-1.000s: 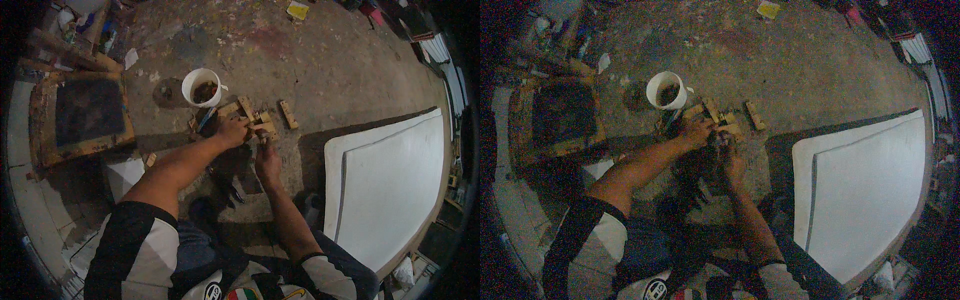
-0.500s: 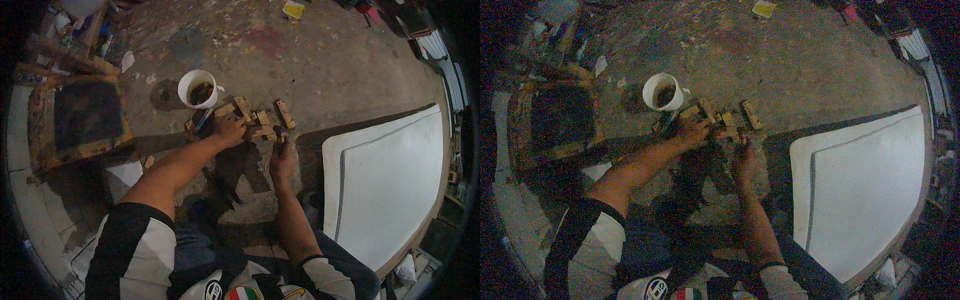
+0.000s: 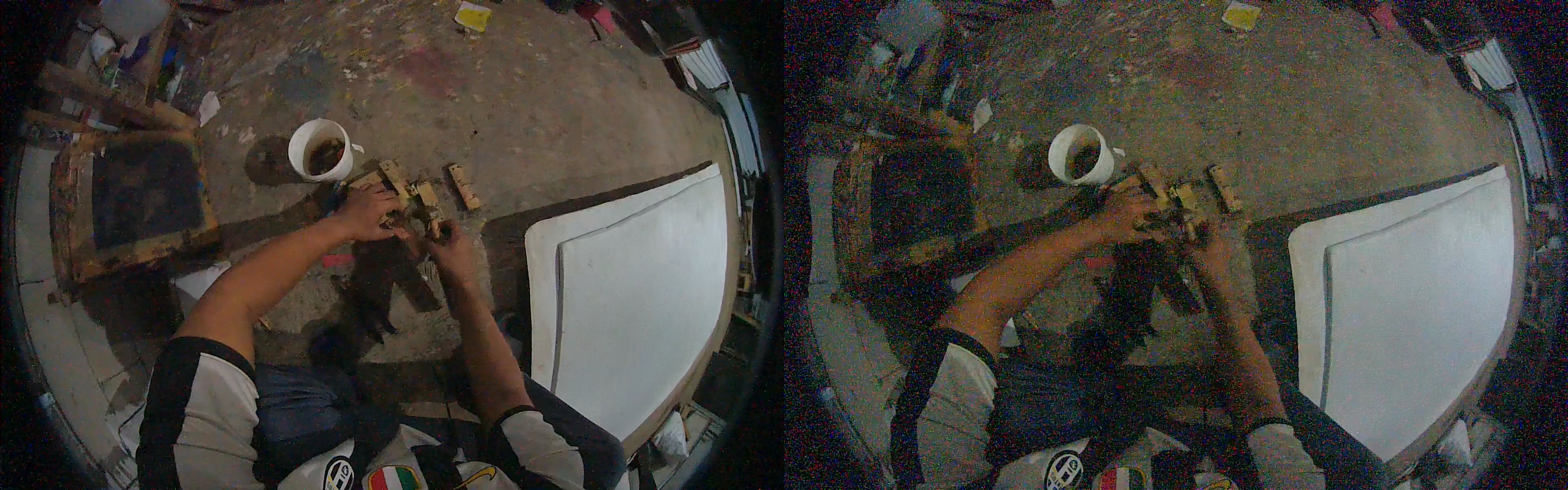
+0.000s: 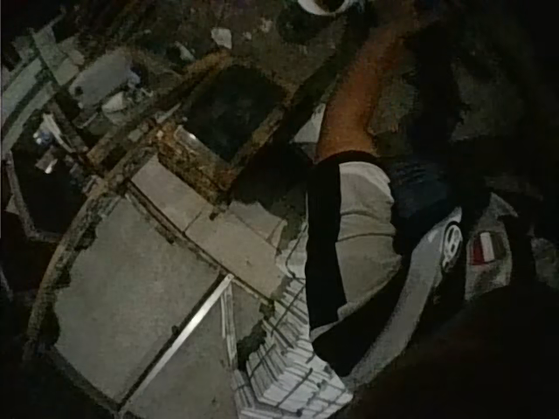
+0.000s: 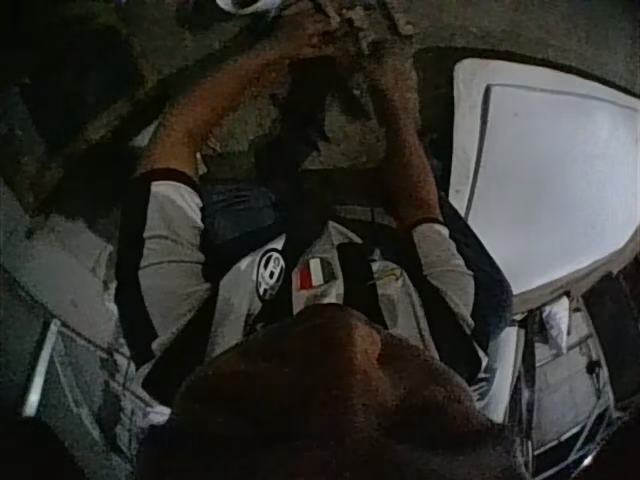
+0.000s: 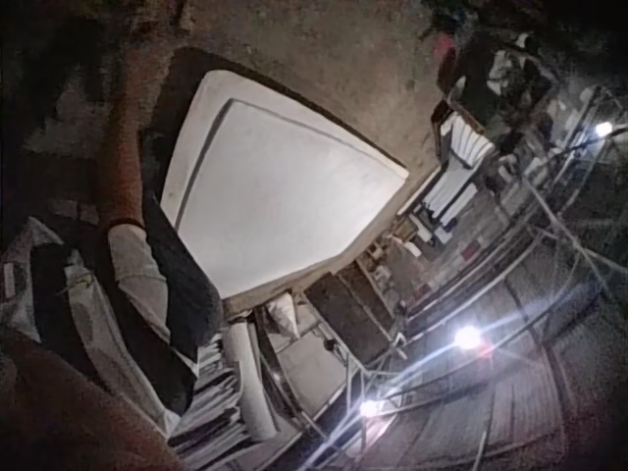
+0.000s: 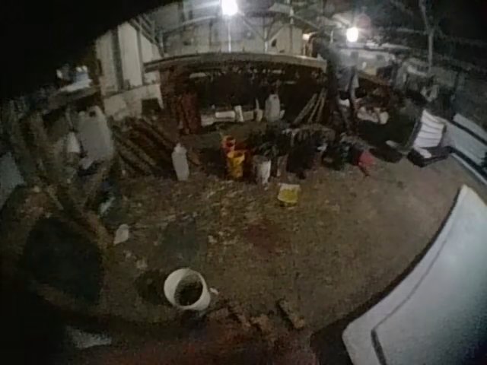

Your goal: The person sits on the floor and assembles small wooden blocks into a structure. They use pliers to adjust or secure the pieces and occasionally dip the wood into a white bucket containing a liquid. The person handles the blocks one by one, fitting them together to form a larger unit.

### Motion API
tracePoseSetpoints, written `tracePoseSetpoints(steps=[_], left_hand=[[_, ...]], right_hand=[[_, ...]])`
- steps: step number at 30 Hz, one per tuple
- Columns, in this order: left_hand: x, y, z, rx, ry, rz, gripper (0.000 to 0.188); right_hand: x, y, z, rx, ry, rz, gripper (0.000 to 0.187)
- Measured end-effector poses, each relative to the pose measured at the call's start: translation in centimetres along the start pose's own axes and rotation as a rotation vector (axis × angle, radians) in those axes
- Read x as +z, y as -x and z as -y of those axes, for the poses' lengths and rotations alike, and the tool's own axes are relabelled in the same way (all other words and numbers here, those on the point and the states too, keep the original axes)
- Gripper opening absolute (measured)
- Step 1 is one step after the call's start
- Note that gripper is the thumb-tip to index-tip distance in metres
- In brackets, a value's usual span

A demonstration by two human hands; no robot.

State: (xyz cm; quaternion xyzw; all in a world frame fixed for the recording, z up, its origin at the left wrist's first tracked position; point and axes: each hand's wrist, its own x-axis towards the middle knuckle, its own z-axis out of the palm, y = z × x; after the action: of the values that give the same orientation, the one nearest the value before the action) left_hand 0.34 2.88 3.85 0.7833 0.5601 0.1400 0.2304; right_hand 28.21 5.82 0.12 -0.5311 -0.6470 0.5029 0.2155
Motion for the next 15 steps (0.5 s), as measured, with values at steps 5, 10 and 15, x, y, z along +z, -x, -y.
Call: tracePoseSetpoints(steps=[5, 10, 15], left_hand=[[0.8, 1.3, -0.5, -0.200, 0.137, -0.001, 0.060], [3.9, 0.9, -5.6, -0.592, 0.639, -0.063, 0.062], [8.3, 0.6, -5.4, -0.666, 0.559, -0.113, 0.061]], right_hand=[[2.5, 2.7, 2.6, 0.173, -0.379, -0.039, 0.057], [7.3, 3.1, -3.2, 0.250, -0.705, -0.371, 0.068], [9.0, 3.1, -4.1, 0.309, -0.389, -0.422, 0.069]])
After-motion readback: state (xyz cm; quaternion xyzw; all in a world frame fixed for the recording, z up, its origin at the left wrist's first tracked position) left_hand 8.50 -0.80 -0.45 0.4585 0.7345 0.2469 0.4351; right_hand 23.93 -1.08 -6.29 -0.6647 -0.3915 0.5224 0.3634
